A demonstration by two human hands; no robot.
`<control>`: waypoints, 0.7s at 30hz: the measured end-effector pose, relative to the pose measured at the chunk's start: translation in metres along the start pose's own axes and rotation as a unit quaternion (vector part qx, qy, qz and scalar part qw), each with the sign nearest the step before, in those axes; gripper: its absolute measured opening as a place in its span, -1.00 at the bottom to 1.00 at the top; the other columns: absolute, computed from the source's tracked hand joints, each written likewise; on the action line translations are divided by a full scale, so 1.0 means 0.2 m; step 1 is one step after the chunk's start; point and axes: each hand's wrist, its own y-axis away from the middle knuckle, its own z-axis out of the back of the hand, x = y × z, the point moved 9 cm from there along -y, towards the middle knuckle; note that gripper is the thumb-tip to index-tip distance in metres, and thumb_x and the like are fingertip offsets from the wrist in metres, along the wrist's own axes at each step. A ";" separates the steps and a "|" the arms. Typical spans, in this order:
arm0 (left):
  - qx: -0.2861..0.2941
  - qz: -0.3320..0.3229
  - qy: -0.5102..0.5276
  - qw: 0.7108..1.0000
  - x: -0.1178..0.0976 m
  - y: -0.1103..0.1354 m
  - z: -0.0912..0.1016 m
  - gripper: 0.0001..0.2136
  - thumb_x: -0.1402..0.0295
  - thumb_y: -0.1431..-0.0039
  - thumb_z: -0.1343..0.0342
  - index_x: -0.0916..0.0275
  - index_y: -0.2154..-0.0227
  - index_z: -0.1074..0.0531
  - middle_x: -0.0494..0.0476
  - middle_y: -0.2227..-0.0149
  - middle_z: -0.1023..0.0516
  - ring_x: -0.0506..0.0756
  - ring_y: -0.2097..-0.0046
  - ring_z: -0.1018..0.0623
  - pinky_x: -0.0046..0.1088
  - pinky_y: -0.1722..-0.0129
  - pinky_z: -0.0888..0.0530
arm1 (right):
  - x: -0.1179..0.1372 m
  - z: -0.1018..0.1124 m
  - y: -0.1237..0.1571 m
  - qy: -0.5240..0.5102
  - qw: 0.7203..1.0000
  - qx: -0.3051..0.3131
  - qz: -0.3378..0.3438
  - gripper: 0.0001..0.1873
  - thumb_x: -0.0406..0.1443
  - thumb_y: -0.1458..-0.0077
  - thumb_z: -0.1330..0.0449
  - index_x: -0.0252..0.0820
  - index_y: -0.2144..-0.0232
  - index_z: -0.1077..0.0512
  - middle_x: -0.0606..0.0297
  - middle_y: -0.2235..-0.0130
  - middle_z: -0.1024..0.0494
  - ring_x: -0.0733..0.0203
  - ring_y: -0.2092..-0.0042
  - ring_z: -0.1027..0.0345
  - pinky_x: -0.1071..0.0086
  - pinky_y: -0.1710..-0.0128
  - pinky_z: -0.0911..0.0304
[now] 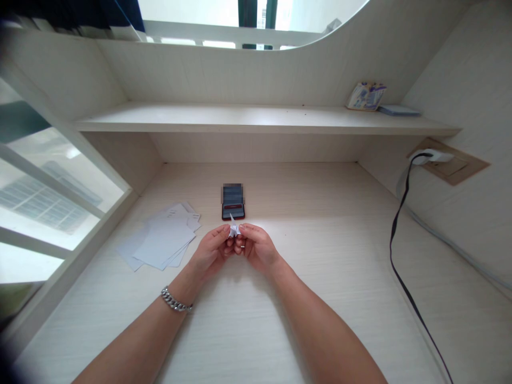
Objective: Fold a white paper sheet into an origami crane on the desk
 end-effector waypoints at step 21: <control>0.023 -0.022 -0.015 0.999 -0.03 0.02 -0.01 -0.72 0.20 -0.05 -0.13 0.31 0.56 -0.26 0.02 0.57 -0.37 -0.04 0.52 -0.40 -0.52 0.50 -0.26 | 0.01 -0.03 0.02 0.017 0.999 0.037 0.014 -0.81 -0.26 -0.01 -0.19 -0.26 0.55 -0.35 0.33 0.57 -0.39 0.33 0.54 -0.27 0.45 0.51 -0.15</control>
